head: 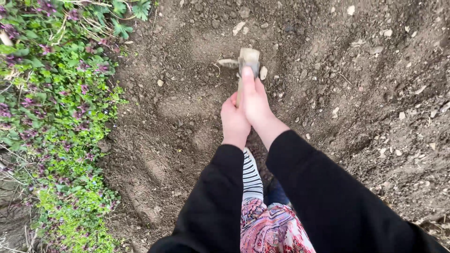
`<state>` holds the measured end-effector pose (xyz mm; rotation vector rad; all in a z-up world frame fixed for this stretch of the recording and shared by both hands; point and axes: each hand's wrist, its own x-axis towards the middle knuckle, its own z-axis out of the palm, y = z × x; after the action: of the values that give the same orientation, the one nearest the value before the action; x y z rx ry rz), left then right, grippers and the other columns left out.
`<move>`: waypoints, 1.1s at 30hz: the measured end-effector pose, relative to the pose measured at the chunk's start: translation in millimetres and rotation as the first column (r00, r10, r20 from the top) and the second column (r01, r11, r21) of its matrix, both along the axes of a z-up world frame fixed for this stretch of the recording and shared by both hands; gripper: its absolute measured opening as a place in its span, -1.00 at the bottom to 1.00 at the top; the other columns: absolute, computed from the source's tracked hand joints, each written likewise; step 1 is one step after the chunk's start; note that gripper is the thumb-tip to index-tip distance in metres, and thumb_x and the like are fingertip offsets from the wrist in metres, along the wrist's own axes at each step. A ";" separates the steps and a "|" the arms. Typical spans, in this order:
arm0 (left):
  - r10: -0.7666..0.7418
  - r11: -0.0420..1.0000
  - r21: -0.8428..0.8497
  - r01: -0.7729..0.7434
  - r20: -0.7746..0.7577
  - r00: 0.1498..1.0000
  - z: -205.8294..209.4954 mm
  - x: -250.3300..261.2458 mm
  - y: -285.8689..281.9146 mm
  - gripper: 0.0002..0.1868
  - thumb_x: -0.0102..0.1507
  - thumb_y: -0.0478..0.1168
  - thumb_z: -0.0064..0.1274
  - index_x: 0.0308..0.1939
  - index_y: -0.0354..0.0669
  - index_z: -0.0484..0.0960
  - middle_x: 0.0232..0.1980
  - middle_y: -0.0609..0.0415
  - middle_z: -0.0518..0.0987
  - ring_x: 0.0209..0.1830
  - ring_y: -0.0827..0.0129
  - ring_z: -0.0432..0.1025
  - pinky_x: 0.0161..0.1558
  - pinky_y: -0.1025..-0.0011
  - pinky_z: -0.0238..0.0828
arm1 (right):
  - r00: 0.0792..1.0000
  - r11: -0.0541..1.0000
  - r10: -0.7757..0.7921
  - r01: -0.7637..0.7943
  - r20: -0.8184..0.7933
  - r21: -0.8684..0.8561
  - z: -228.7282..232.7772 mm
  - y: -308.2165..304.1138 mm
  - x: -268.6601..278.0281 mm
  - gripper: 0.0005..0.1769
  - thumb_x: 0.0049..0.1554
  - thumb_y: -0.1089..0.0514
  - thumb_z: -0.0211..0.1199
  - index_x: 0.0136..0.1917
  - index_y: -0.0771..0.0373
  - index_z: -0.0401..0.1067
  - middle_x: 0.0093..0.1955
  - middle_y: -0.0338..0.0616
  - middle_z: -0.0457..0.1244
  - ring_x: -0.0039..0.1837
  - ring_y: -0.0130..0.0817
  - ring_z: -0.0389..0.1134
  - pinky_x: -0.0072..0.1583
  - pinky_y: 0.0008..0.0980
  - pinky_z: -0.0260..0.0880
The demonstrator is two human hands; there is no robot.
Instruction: Tilling and loosening soil in a garden bed using a hand hoe
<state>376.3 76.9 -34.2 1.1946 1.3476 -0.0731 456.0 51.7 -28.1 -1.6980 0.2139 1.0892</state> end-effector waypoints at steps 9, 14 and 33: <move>-0.053 0.980 -0.198 0.028 -0.121 0.991 -27.0 -80.2 -51.3 -0.43 0.39 0.15 -0.16 -0.20 -0.33 0.67 -0.27 -0.33 0.63 -0.05 -0.15 0.58 0.01 -0.10 0.44 | 0.970 0.986 -0.083 0.046 -0.230 -0.159 -30.8 -49.9 -79.6 -0.03 0.24 -0.55 -0.10 0.31 0.46 0.21 -0.15 -0.01 0.27 -0.20 -0.25 0.43 -0.17 -0.30 0.55; -0.027 0.939 -0.339 -0.053 -0.228 0.973 34.1 -104.8 -80.3 -0.52 0.34 0.12 0.02 -0.13 -0.30 0.63 -0.25 -0.13 0.65 -0.11 0.13 0.59 -0.01 0.13 0.52 | 0.962 0.948 -0.147 0.071 -0.232 -0.309 -25.9 -110.5 -137.9 -0.16 0.27 -0.48 -0.12 0.13 0.39 0.41 -0.23 0.12 0.36 -0.20 -0.17 0.46 -0.10 -0.19 0.56; -0.300 0.951 -0.114 0.288 -0.113 0.947 6.1 97.4 -11.9 -0.36 0.25 0.30 -0.04 0.00 -0.22 0.65 -0.04 -0.19 0.68 0.19 -0.01 0.51 0.15 0.01 0.47 | 0.983 0.970 -0.172 0.181 0.068 -0.164 10.5 -27.1 64.1 -0.04 0.25 -0.48 -0.23 0.29 0.51 0.27 -0.03 0.18 0.34 0.02 -0.10 0.42 0.11 -0.09 0.41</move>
<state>473.7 65.0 -28.1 1.3192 1.2517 -0.4316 520.1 24.6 -17.6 -1.8191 0.4267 0.9131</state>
